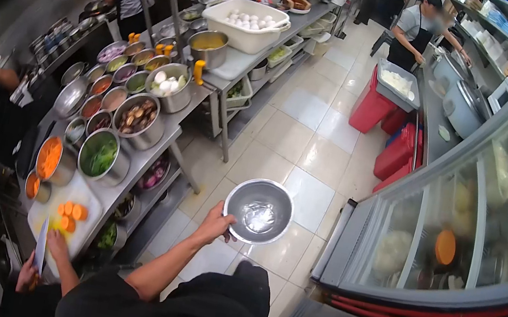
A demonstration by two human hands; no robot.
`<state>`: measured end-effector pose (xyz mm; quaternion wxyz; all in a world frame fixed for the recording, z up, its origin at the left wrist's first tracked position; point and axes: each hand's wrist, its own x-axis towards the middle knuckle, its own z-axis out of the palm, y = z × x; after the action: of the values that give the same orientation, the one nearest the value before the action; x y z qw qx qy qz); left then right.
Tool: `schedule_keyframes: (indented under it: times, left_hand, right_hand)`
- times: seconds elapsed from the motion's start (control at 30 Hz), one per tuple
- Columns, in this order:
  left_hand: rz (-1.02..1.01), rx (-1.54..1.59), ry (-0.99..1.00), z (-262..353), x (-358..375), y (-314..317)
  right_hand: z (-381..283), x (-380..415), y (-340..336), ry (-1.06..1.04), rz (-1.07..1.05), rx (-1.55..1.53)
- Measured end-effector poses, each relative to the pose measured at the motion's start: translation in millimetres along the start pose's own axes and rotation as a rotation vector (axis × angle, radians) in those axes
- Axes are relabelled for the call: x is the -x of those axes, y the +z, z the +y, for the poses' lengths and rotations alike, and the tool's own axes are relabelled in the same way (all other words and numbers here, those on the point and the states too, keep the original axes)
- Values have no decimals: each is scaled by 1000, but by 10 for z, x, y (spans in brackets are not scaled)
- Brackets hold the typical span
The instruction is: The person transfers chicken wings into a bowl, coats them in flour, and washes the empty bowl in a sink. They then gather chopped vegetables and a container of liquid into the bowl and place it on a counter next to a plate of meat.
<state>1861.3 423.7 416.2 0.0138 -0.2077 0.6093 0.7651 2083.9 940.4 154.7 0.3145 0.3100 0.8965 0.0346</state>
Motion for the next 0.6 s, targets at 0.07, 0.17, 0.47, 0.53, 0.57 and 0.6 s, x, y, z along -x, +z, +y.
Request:
schedule_keyframes:
  times: [0.07, 0.17, 0.47, 0.53, 0.57, 0.6]
  left_hand:
    - [-50, -7, -2, 144, -449, 141]
    - [-44, -25, -2, 504, -956, 283]
    - [21, -67, 57, 2055, -2031, 127]
    - [9, -91, 75, 2341, -2337, 56]
    - [8, -78, 87, 2450, -2542, 22]
    - [17, -70, 94, 2587, -2754, 10]
  right_hand:
    - [-201, 179, -71, -104, -52, -46]
    - [-660, -3, -348, -236, -93, -37]
    - [-3092, -2488, -2467, -747, 168, 289]
    - [-4274, -3873, -2850, -761, 277, -139]
    - [-4842, -3629, -3538, -646, 155, -604]
    - [-5445, -3227, -4356, -529, 95, -1095]
